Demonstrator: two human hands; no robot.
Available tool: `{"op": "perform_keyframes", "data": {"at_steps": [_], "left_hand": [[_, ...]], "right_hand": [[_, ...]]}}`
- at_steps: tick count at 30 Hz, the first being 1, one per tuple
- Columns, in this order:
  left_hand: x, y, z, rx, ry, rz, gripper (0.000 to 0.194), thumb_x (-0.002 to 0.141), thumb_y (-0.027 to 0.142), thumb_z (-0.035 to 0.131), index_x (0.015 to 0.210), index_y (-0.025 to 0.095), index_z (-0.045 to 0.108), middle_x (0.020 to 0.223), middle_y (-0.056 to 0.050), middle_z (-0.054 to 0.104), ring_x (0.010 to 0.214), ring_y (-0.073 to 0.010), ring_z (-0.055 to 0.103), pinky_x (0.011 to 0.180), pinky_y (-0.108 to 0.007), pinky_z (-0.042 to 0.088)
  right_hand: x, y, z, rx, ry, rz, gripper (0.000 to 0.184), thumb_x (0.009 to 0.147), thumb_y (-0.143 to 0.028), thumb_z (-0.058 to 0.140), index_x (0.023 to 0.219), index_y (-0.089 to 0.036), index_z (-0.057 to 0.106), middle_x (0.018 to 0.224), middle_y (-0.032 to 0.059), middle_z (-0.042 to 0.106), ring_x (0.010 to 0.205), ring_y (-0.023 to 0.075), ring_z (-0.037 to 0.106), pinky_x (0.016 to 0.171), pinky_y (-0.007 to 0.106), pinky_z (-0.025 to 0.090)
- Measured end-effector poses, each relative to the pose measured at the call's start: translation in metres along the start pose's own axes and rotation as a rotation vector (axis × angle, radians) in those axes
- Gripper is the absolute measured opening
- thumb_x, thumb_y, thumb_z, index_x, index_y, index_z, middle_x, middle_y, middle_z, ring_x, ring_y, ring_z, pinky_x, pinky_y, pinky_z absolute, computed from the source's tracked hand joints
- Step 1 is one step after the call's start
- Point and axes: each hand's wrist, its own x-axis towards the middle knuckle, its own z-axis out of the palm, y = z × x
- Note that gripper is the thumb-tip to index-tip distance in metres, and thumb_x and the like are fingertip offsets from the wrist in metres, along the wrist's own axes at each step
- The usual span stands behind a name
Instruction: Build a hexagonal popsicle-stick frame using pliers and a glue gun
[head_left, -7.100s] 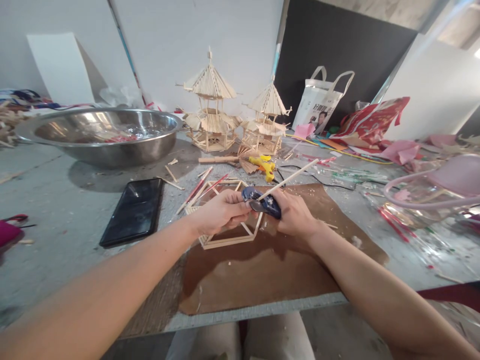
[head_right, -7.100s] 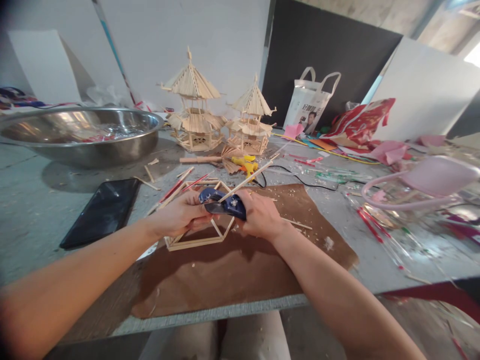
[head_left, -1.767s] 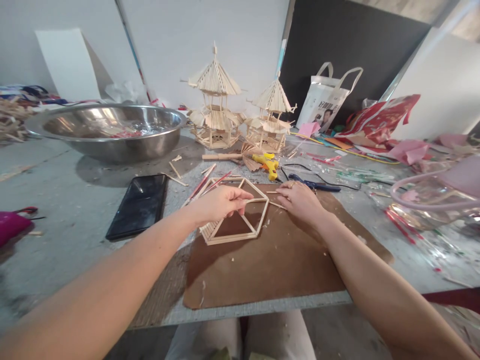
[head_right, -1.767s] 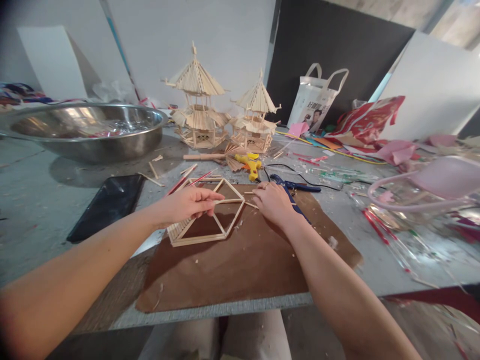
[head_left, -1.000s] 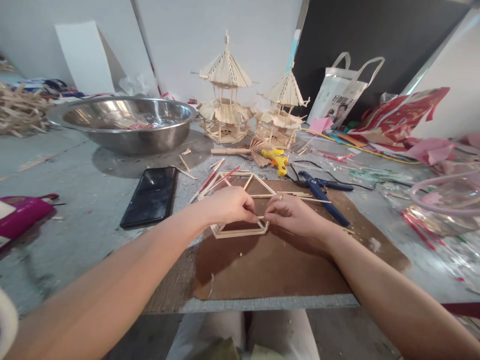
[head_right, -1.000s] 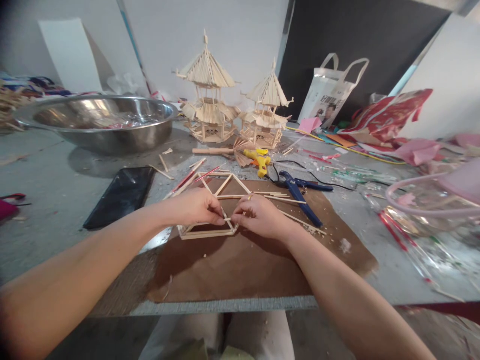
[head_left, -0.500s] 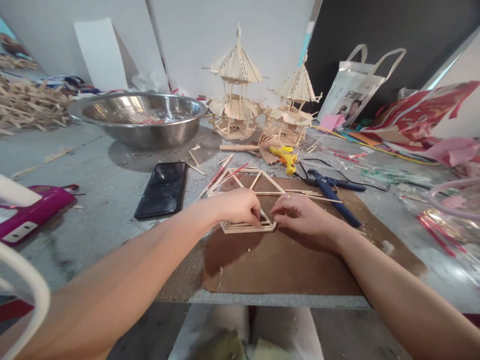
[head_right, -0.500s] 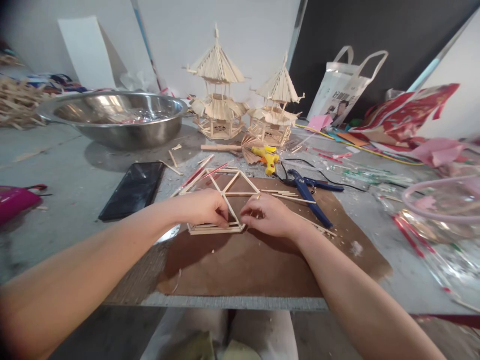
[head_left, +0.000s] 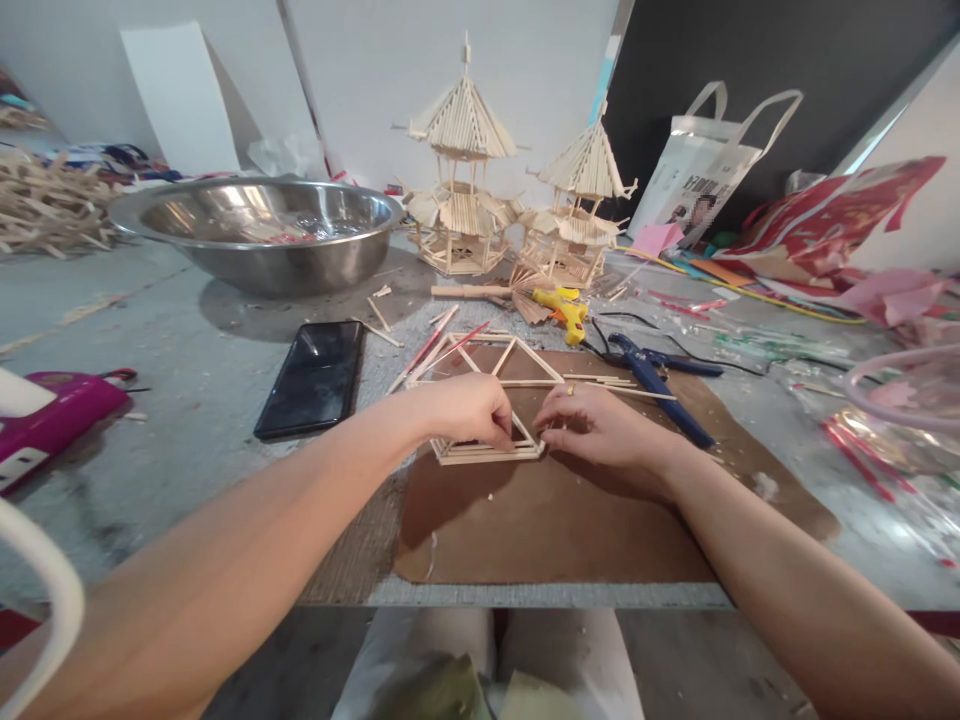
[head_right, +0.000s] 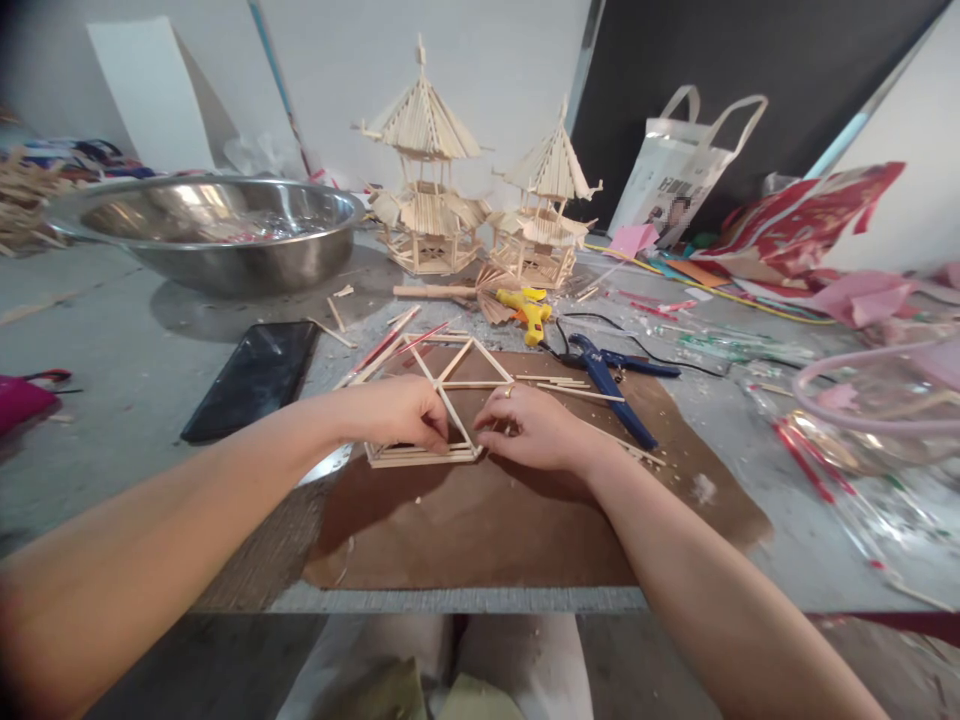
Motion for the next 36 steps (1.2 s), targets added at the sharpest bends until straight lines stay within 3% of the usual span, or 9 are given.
{"op": "perform_keyframes", "data": {"at_steps": [11,22,31,36], "left_hand": [[0.0011,-0.0032,0.0012,-0.006,-0.001,0.005,0.018,0.063,0.034,0.061,0.065,0.018,0.068,0.056,0.003,0.061,0.051,-0.0085,0.046,0.050,-0.020,0.030],[0.0014,-0.0002,0.0010,0.014,0.007,0.014,0.015,0.063,0.031,0.060,0.064,0.018,0.067,0.055,0.003,0.059,0.048,-0.0067,0.044,0.048,-0.019,0.028],[0.0004,0.0011,-0.0001,0.017,-0.013,0.017,0.015,0.063,0.031,0.059,0.063,0.017,0.065,0.056,0.003,0.059,0.051,-0.0081,0.045,0.048,-0.020,0.029],[0.0001,-0.0014,0.0012,-0.033,-0.061,-0.055,0.016,0.064,0.032,0.058,0.066,0.018,0.065,0.050,0.004,0.054,0.043,-0.0072,0.043,0.046,-0.020,0.029]], "right_hand": [[-0.0010,-0.0044,-0.0032,0.005,-0.009,-0.041,0.018,0.078,-0.021,0.051,0.086,-0.019,0.066,0.083,0.0048,0.061,0.079,0.0134,0.055,0.074,0.027,0.042],[-0.0018,0.0037,-0.0048,-0.050,-0.053,-0.239,0.023,0.076,-0.020,0.052,0.091,-0.026,0.068,0.086,0.0037,0.064,0.077,0.0130,0.057,0.073,0.027,0.042],[-0.0020,-0.0037,-0.0059,-0.123,-0.053,-0.248,0.024,0.074,-0.018,0.051,0.090,-0.026,0.069,0.088,0.0042,0.066,0.079,0.0143,0.058,0.072,0.028,0.042],[-0.0023,-0.0039,-0.0051,-0.089,-0.064,-0.224,0.026,0.074,-0.016,0.052,0.091,-0.026,0.068,0.089,0.0039,0.066,0.080,0.0143,0.058,0.073,0.028,0.043]]}}
